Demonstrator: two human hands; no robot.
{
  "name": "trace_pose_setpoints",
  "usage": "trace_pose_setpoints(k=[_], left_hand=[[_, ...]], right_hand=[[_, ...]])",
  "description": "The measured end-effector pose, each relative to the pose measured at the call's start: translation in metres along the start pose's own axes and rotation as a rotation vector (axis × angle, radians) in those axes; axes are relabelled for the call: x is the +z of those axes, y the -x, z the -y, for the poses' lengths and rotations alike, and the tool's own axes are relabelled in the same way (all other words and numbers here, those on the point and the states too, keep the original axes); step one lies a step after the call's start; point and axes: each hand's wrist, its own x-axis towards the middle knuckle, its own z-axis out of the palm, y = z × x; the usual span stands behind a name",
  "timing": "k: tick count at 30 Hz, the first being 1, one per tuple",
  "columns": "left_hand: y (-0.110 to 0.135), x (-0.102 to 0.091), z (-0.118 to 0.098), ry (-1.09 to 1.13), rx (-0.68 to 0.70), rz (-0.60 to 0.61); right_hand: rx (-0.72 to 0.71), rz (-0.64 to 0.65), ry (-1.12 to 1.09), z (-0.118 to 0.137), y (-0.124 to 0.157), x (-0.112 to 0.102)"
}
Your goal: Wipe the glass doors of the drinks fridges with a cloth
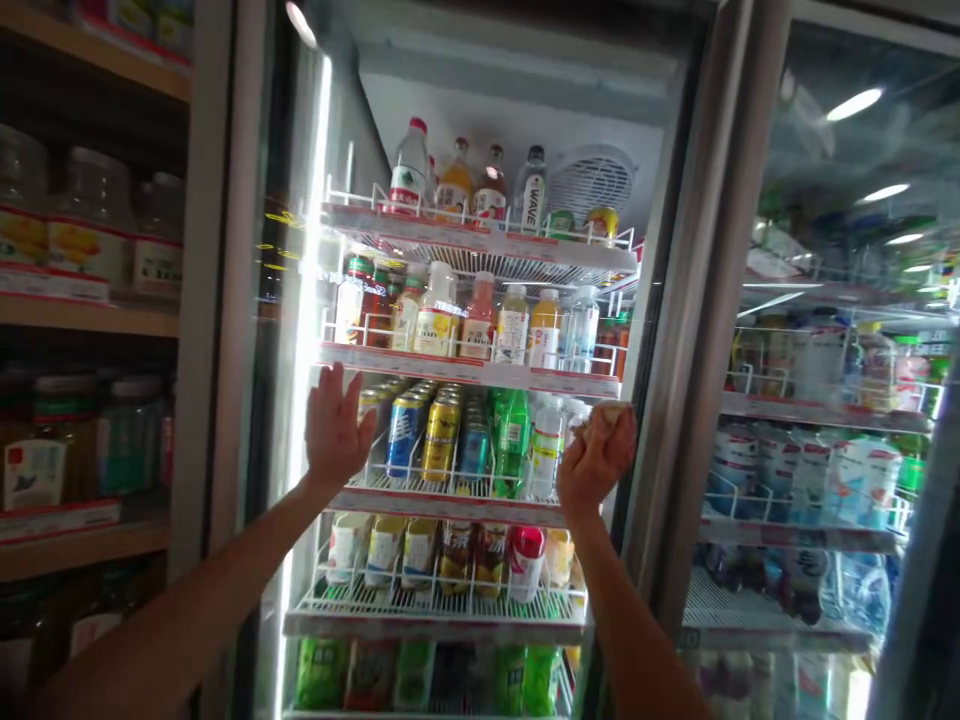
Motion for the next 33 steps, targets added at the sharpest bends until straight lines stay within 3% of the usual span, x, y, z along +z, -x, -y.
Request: trace_pose_setpoints(k=[4,6,8,11,13,14,18,20,22,25,28,30,33], left_hand=[[0.000,-0.001,0.001,0.017,0.002,0.009],[0.000,0.000,0.001,0.017,0.006,0.004],[0.000,0.000,0.001,0.005,0.010,-0.012],[0.000,0.001,0.000,-0.010,0.023,-0.040],[0.000,0.001,0.001,-0.006,0.019,-0.041],[0.000,0.001,0.001,-0.004,0.015,-0.037],[-0.001,0.001,0.002,0.002,0.014,-0.034],[-0.001,0.001,0.002,0.005,0.018,-0.043],[-0.001,0.001,0.001,-0.003,0.024,-0.054],[0.000,0.001,0.001,-0.030,0.044,-0.068],[-0.001,0.001,0.001,-0.051,0.057,-0.069],[-0.001,0.001,0.002,-0.060,0.067,-0.072],[-0.002,0.000,0.002,-0.060,0.080,-0.083]], right_hand=[[-0.271,0.240,-0.181,0.057,0.024,0.008],[-0.410,0.356,-0.193,0.065,0.029,0.007],[-0.424,0.318,-0.132,0.048,0.016,0.006],[-0.153,0.099,0.002,0.008,-0.025,0.009],[-0.008,0.001,0.028,0.000,-0.048,0.015],[-0.009,-0.006,0.014,0.005,-0.053,0.017],[-0.353,0.191,-0.099,0.051,-0.040,0.021],[-0.515,0.300,-0.134,0.059,-0.035,0.020],[-0.512,0.275,-0.115,0.046,-0.046,0.020],[-0.235,0.051,-0.042,0.015,-0.085,0.030],[-0.083,-0.083,-0.055,0.017,-0.108,0.043],[-0.183,-0.023,-0.106,0.041,-0.102,0.046],[-0.501,0.210,-0.164,0.071,-0.081,0.040]])
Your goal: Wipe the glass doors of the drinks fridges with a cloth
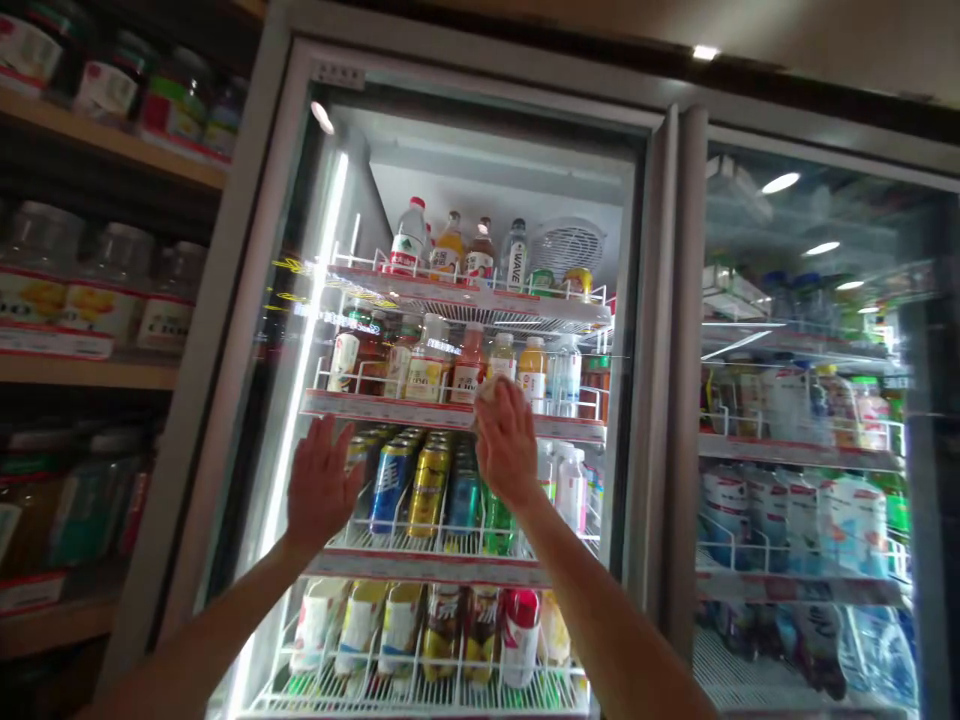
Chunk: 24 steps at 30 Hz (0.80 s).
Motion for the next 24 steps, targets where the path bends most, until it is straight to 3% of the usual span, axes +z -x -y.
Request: trace_pose_setpoints(k=[2,3,7,9,11,14,16,21,24], left_hand=[[0.000,0.000,0.000,0.003,-0.001,-0.007],[0.000,0.000,0.000,0.002,-0.001,-0.008],[-0.001,0.001,-0.001,-0.022,0.001,-0.001],[-0.001,0.001,-0.001,-0.032,0.011,-0.003],[0.000,0.001,0.000,-0.038,0.023,-0.008],[0.000,-0.002,0.001,-0.030,0.037,-0.017],[-0.003,-0.003,0.002,-0.018,0.040,-0.025],[-0.031,0.003,0.000,-0.010,0.038,-0.035],[-0.051,0.012,-0.005,-0.035,0.015,-0.032]], right_hand=[[-0.082,0.097,0.013,-0.004,0.002,-0.005],[-0.040,0.086,0.041,-0.016,0.001,-0.009],[0.376,-0.216,0.127,-0.080,-0.026,-0.018],[0.430,-0.273,0.113,-0.083,-0.040,-0.014],[0.322,-0.194,0.091,-0.060,-0.044,-0.007],[0.002,0.049,0.077,-0.020,-0.034,-0.003],[-0.065,0.107,0.117,-0.019,-0.026,-0.007],[0.391,-0.137,0.266,-0.090,-0.048,-0.018],[0.416,-0.179,0.226,-0.093,-0.070,-0.010]])
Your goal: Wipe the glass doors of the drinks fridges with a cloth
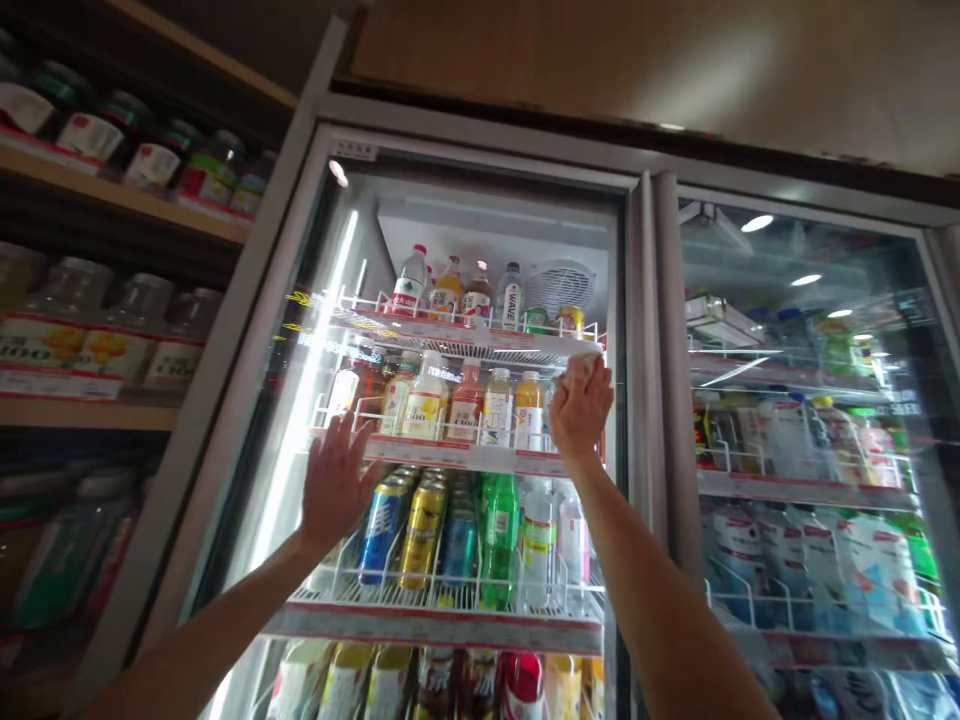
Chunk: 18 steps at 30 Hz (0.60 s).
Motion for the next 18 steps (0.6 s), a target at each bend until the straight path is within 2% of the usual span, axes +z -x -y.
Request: trace_pose_setpoints(k=[2,4,6,7,8,11,13,15,18], left_hand=[[-0.006,0.005,-0.003,-0.014,-0.014,0.002],[-0.006,0.007,-0.004,-0.016,-0.014,0.005],[-0.005,0.007,-0.004,-0.012,-0.004,0.003],[-0.004,0.006,-0.004,-0.013,-0.002,0.006],[-0.003,0.005,-0.004,-0.015,-0.003,0.010],[-0.003,0.004,-0.005,-0.029,-0.019,0.019],[-0.003,0.004,-0.006,-0.038,-0.023,0.021],[-0.004,0.004,-0.006,-0.042,-0.018,0.016],[-0.004,0.004,-0.005,-0.039,-0.011,0.007]], right_hand=[[-0.138,0.073,-0.042,0.024,0.007,0.003],[-0.343,0.185,-0.077,0.045,0.020,0.001],[-0.500,0.272,-0.099,0.048,0.026,-0.004],[-0.501,0.278,-0.097,0.041,0.023,-0.007],[-0.434,0.253,-0.083,0.030,0.015,-0.008],[-0.036,0.099,-0.029,0.000,-0.021,-0.007],[0.096,0.057,-0.026,0.001,-0.040,0.000],[0.015,0.101,-0.058,0.026,-0.040,0.007],[-0.310,0.228,-0.125,0.080,-0.004,0.010]])
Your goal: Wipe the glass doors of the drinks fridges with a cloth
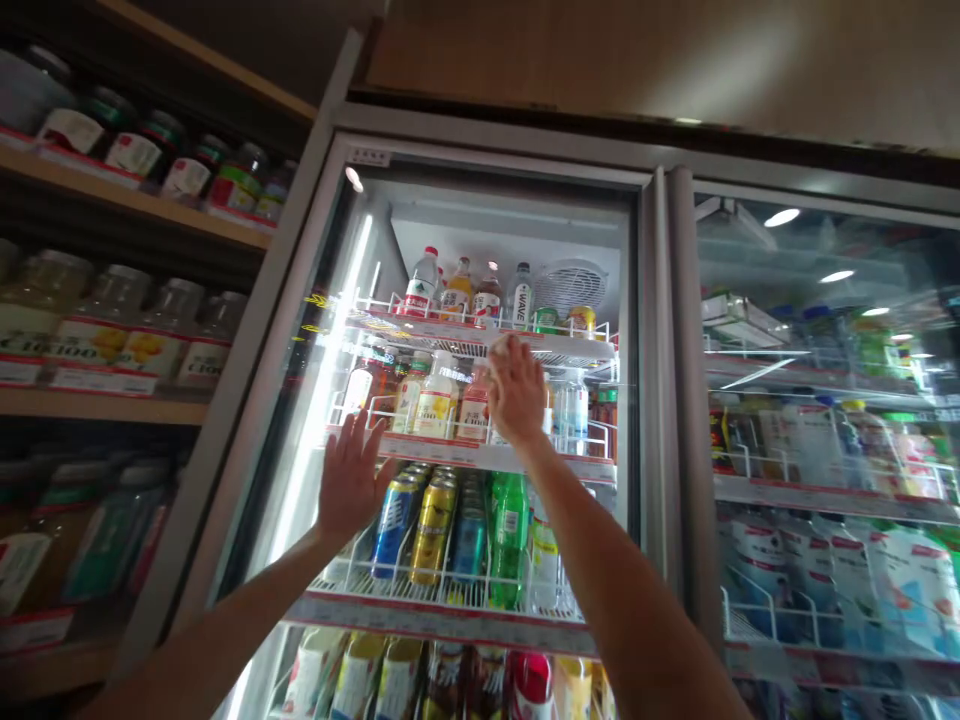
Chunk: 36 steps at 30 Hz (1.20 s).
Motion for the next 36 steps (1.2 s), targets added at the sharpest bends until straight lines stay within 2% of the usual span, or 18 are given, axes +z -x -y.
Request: trace_pose_setpoints(k=[2,3,4,5,6,10,12,14,17,19,20,21,25,27,29,32,34,36], left_hand=[[0.000,0.000,0.001,0.011,0.001,-0.004],[0.000,0.000,0.001,0.018,-0.001,-0.004],[0.000,0.000,0.000,0.025,-0.005,-0.002],[0.000,0.000,0.000,0.033,-0.009,0.001],[0.000,0.000,0.000,0.040,-0.014,0.006],[0.000,0.000,-0.001,0.049,-0.028,0.020],[0.001,0.000,-0.001,0.057,-0.037,0.031],[0.001,0.000,0.000,0.066,-0.042,0.038],[0.001,0.000,0.001,0.066,-0.037,0.034],[0.001,0.000,0.001,0.067,-0.036,0.035],[0.001,-0.001,0.000,0.070,-0.039,0.039],[0.001,-0.001,0.000,0.073,-0.044,0.044],[0.001,-0.002,-0.002,0.074,-0.060,0.062],[0.001,-0.002,-0.002,0.073,-0.058,0.065],[0.001,-0.002,-0.001,0.073,-0.053,0.066],[0.001,-0.002,0.001,0.069,-0.038,0.064],[0.002,-0.002,0.002,0.069,-0.027,0.067],[0.002,-0.002,0.002,0.076,-0.022,0.071]], right_hand=[[-0.261,0.110,-0.037,0.030,0.022,0.006],[-0.362,0.155,-0.051,0.036,0.032,0.005],[-0.421,0.182,-0.059,0.034,0.041,0.003],[-0.416,0.180,-0.058,0.025,0.046,0.000],[-0.344,0.148,-0.048,0.012,0.048,-0.004],[0.212,-0.129,0.020,-0.045,0.035,-0.015],[0.296,-0.170,0.027,-0.044,0.034,-0.013],[0.185,-0.101,0.016,-0.021,0.046,-0.008],[-0.211,0.103,-0.019,0.021,0.077,-0.006],[-0.421,0.195,-0.039,0.026,0.091,-0.010],[-0.432,0.200,-0.035,0.019,0.093,-0.013],[-0.367,0.165,-0.021,0.006,0.091,-0.016],[0.194,-0.104,0.067,-0.043,0.062,-0.022],[0.264,-0.130,0.069,-0.038,0.055,-0.018],[0.118,-0.046,0.038,-0.010,0.064,-0.013],[-0.263,0.147,-0.026,0.033,0.093,-0.010],[-0.426,0.226,-0.049,0.036,0.106,-0.012],[-0.364,0.182,-0.037,0.017,0.106,-0.016]])
